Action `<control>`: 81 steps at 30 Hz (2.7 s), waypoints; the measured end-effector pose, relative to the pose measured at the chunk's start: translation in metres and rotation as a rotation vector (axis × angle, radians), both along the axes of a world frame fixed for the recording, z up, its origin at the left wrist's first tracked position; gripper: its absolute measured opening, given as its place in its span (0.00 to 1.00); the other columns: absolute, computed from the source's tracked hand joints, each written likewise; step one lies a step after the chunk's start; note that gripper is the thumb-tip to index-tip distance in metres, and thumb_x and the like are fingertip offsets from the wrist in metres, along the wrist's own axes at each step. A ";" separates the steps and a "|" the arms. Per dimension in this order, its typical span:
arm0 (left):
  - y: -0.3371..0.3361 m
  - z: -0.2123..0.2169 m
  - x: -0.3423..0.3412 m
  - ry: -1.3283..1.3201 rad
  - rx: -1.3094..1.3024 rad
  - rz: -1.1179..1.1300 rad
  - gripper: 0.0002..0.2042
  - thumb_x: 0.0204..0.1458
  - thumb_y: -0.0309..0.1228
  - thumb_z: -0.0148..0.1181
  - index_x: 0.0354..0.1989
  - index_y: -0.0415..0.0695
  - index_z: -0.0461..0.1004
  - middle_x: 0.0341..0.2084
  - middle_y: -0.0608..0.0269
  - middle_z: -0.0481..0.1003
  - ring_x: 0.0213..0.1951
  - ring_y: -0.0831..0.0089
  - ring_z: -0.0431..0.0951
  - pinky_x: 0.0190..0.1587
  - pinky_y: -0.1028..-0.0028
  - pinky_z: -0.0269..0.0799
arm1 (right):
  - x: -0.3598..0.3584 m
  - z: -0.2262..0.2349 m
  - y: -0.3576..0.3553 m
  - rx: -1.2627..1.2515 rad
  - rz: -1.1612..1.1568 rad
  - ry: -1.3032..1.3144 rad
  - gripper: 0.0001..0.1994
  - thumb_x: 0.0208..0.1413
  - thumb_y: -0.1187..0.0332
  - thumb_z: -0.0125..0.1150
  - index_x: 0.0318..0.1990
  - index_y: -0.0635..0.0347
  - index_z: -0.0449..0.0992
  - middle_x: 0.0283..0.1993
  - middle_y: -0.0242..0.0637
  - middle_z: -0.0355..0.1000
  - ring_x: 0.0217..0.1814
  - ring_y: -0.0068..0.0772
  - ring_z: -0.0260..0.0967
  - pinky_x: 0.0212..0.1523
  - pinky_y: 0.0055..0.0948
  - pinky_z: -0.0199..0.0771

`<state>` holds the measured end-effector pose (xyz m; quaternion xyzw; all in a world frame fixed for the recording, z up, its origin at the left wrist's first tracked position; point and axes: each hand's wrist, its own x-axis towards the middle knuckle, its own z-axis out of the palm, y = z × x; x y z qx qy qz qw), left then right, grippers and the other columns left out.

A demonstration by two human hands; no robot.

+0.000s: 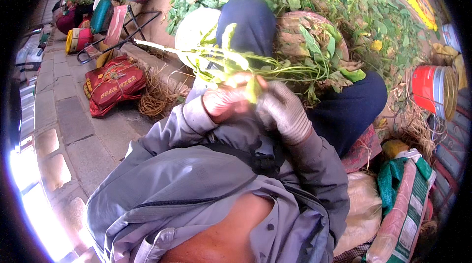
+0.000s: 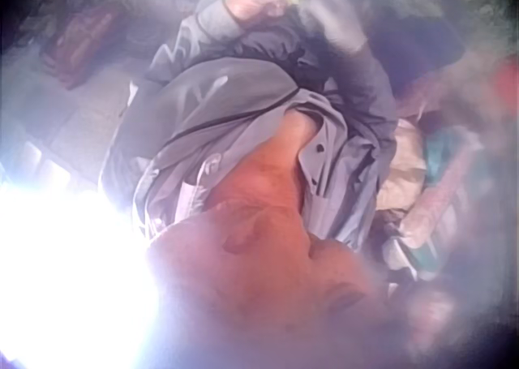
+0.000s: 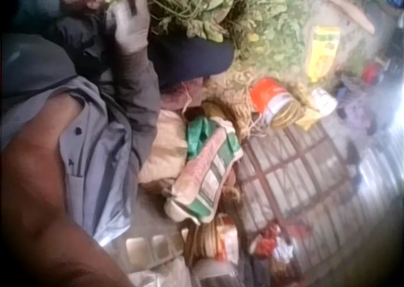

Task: The person sits on the ground and shells peas from their pods by hand, placing the shelled peas into a white bowl. The person handles pea pods and stems, occasionally dropping the stems onto a pile on the ground.

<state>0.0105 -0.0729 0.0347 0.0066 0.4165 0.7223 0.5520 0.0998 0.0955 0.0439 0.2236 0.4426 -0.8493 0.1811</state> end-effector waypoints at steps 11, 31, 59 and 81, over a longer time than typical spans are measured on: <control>0.002 -0.006 0.003 0.099 -0.079 0.031 0.15 0.52 0.38 0.65 0.43 0.42 0.73 0.34 0.68 0.74 0.37 0.79 0.71 0.40 0.79 0.65 | 0.016 -0.005 0.000 0.586 0.229 0.336 0.12 0.60 0.73 0.45 0.50 0.64 0.66 0.32 0.34 0.71 0.31 0.21 0.67 0.34 0.23 0.69; 0.001 0.002 0.002 0.358 -0.064 -0.144 0.15 0.55 0.35 0.62 0.46 0.42 0.69 0.30 0.69 0.70 0.27 0.83 0.67 0.30 0.81 0.65 | 0.007 -0.009 0.012 0.125 0.219 0.006 0.11 0.59 0.69 0.55 0.45 0.63 0.75 0.32 0.32 0.71 0.33 0.19 0.66 0.35 0.22 0.68; -0.009 -0.049 0.007 0.020 -0.030 0.055 0.08 0.54 0.23 0.50 0.41 0.43 0.73 0.33 0.62 0.73 0.32 0.77 0.71 0.33 0.77 0.67 | -0.030 0.030 -0.010 1.261 0.151 0.662 0.06 0.55 0.69 0.58 0.39 0.59 0.75 0.31 0.46 0.74 0.32 0.50 0.74 0.33 0.38 0.74; -0.009 0.025 0.001 -0.036 -0.228 0.316 0.07 0.56 0.34 0.60 0.38 0.46 0.74 0.20 0.72 0.70 0.16 0.85 0.64 0.15 0.85 0.54 | -0.024 0.015 -0.018 1.109 0.077 0.715 0.02 0.53 0.72 0.56 0.34 0.56 0.73 0.28 0.44 0.72 0.30 0.50 0.72 0.31 0.41 0.73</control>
